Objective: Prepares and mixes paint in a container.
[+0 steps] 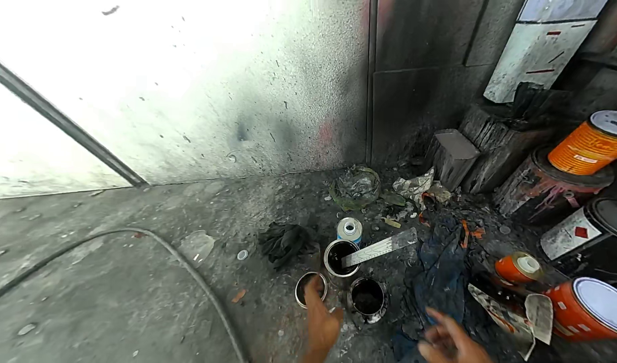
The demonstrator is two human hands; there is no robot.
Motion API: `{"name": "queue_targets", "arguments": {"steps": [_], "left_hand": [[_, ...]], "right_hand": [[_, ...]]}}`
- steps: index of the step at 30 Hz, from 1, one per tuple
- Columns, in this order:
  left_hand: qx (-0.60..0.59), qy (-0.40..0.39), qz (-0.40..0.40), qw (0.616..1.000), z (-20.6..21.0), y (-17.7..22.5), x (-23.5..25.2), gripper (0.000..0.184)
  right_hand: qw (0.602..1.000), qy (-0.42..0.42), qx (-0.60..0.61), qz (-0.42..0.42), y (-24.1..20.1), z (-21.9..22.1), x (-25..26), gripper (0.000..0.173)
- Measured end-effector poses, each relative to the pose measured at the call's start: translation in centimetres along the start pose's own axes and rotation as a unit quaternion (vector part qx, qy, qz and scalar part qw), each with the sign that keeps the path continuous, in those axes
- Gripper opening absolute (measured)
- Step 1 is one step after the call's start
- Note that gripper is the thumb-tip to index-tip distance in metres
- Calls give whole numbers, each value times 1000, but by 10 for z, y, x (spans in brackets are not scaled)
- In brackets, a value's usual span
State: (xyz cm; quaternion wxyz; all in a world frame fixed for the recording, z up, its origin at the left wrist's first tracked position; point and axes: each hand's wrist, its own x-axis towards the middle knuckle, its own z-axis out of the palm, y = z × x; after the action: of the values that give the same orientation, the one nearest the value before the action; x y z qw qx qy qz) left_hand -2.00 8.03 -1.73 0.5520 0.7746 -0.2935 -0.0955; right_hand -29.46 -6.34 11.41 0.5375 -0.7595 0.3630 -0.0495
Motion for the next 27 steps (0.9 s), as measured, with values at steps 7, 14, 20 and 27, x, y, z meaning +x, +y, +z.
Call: {"name": "queue_targets", "arguments": {"steps": [7, 14, 20, 27], "left_hand": [[-8, -64, -37, 997, 55, 12, -52, 141], [35, 4, -48, 998, 75, 12, -47, 132], [56, -10, -27, 998, 66, 10, -43, 127], [62, -49, -19, 997, 44, 21, -39, 127]], "right_hand": [[981, 115, 156, 31, -77, 55, 145, 85], [972, 221, 80, 22, -96, 60, 163, 31], [932, 309, 182, -54, -94, 11, 123, 27], [869, 351, 350, -5, -66, -46, 80, 17]]}}
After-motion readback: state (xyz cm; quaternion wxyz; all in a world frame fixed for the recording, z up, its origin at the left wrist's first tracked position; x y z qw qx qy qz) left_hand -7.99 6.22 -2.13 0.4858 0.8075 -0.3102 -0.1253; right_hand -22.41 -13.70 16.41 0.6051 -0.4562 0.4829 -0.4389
